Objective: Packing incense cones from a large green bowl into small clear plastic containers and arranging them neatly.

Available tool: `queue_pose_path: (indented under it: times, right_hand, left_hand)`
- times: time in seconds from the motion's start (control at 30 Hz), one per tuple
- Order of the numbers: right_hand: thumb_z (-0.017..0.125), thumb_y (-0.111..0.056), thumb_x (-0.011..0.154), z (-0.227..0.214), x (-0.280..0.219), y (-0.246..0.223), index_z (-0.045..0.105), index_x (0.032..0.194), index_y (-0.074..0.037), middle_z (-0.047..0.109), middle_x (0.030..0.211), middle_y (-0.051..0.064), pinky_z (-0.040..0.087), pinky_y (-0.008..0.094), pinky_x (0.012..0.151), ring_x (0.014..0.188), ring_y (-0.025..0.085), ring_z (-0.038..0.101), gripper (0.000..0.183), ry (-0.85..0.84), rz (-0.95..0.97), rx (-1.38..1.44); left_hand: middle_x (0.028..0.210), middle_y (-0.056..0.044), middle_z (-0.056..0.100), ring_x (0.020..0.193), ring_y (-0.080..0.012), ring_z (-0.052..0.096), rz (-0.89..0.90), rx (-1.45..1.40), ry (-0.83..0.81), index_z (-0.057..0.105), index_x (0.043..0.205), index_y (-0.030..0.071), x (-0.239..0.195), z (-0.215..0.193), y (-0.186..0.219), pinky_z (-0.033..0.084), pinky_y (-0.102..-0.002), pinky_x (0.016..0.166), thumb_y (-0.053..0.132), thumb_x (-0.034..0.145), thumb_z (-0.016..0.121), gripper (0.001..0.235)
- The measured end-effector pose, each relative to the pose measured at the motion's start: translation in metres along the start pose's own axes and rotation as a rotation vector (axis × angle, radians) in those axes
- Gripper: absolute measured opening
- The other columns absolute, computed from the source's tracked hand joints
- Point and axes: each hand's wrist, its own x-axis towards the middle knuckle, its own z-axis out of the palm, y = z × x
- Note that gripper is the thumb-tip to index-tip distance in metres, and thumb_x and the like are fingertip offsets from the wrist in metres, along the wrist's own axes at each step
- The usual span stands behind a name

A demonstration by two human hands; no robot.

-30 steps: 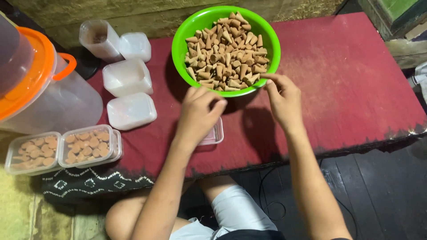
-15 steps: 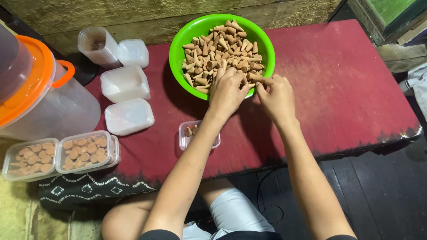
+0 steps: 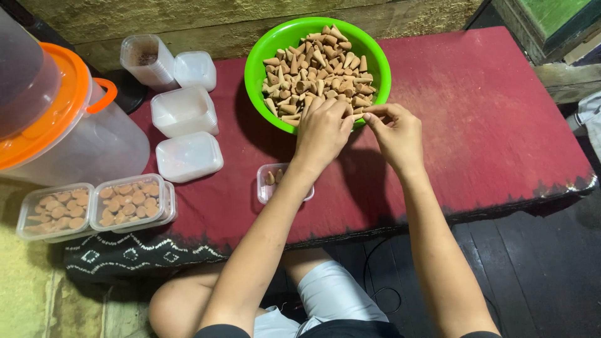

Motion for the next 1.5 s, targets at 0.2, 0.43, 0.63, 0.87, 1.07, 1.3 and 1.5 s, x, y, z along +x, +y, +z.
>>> queue_pose_path:
  times: [0.2, 0.43, 0.63, 0.87, 1.07, 1.3, 1.5]
  right_hand:
    - [0.080, -0.021, 0.093, 0.001, -0.020, -0.044, 0.080, 0.107, -0.024, 0.076, 0.089, -0.001, 0.045, 0.023, 0.082, 0.087, 0.007, 0.065, 0.014, -0.073, 0.063, 0.243]
    - [0.079, -0.012, 0.092, 0.015, -0.042, -0.086, 0.081, 0.110, -0.020, 0.076, 0.089, 0.001, 0.049, 0.026, 0.088, 0.090, 0.007, 0.063, 0.020, -0.164, 0.015, 0.294]
    - [0.081, -0.008, 0.089, 0.035, -0.058, -0.102, 0.082, 0.108, -0.015, 0.078, 0.095, 0.007, 0.052, 0.030, 0.090, 0.093, 0.012, 0.068, 0.021, -0.220, -0.002, 0.364]
    - [0.082, -0.008, 0.087, 0.053, -0.071, -0.095, 0.081, 0.106, -0.012, 0.079, 0.092, 0.005, 0.056, 0.031, 0.087, 0.089, 0.011, 0.071, 0.019, -0.275, 0.082, 0.413]
    - [0.080, -0.008, 0.083, 0.059, -0.075, -0.088, 0.082, 0.098, -0.017, 0.079, 0.086, 0.001, 0.049, 0.031, 0.083, 0.081, 0.018, 0.072, 0.017, -0.313, -0.115, 0.171]
    - [0.079, -0.010, 0.079, 0.076, -0.080, -0.070, 0.081, 0.094, -0.014, 0.077, 0.083, 0.002, 0.047, 0.035, 0.076, 0.075, 0.022, 0.067, 0.015, -0.330, -0.270, -0.050]
    - [0.082, -0.023, 0.079, 0.083, -0.083, -0.067, 0.079, 0.091, -0.021, 0.074, 0.081, -0.006, 0.042, 0.034, 0.078, 0.081, 0.018, 0.066, 0.012, -0.292, -0.346, -0.305]
  left_hand:
    - [0.086, -0.009, 0.069, 0.092, -0.0337, 0.066, -0.018, -0.331, -0.023, 0.070, 0.092, 0.017, -0.025, -0.054, 0.006, 0.053, -0.044, 0.084, 0.019, 0.083, 0.074, 0.010]
    - [0.091, -0.004, 0.074, 0.094, -0.0304, 0.070, -0.098, -0.447, 0.005, 0.074, 0.096, 0.019, -0.061, -0.092, -0.009, 0.055, -0.040, 0.087, 0.014, 0.087, 0.075, 0.011]
    - [0.082, -0.003, 0.071, 0.080, -0.0221, 0.066, -0.163, -0.428, -0.004, 0.073, 0.093, 0.018, -0.083, -0.108, -0.020, 0.056, -0.034, 0.077, 0.012, 0.080, 0.079, 0.015]
    - [0.079, -0.004, 0.071, 0.072, -0.0188, 0.064, -0.241, -0.428, -0.014, 0.074, 0.089, 0.014, -0.100, -0.108, -0.031, 0.054, -0.031, 0.068, 0.007, 0.077, 0.078, 0.015]
    - [0.086, -0.001, 0.070, 0.084, -0.0227, 0.062, -0.199, -0.342, 0.028, 0.075, 0.090, 0.018, -0.119, -0.106, -0.046, 0.054, -0.033, 0.077, 0.012, 0.081, 0.079, 0.012]
    - [0.091, -0.004, 0.057, 0.093, -0.0270, 0.057, -0.111, 0.085, 0.120, 0.071, 0.094, 0.014, -0.142, -0.088, -0.071, 0.050, -0.039, 0.083, 0.012, 0.079, 0.078, 0.017]
    - [0.092, -0.006, 0.054, 0.090, -0.0282, 0.058, -0.151, 0.064, 0.088, 0.068, 0.093, 0.012, -0.143, -0.083, -0.072, 0.052, -0.039, 0.080, 0.010, 0.080, 0.074, 0.014]
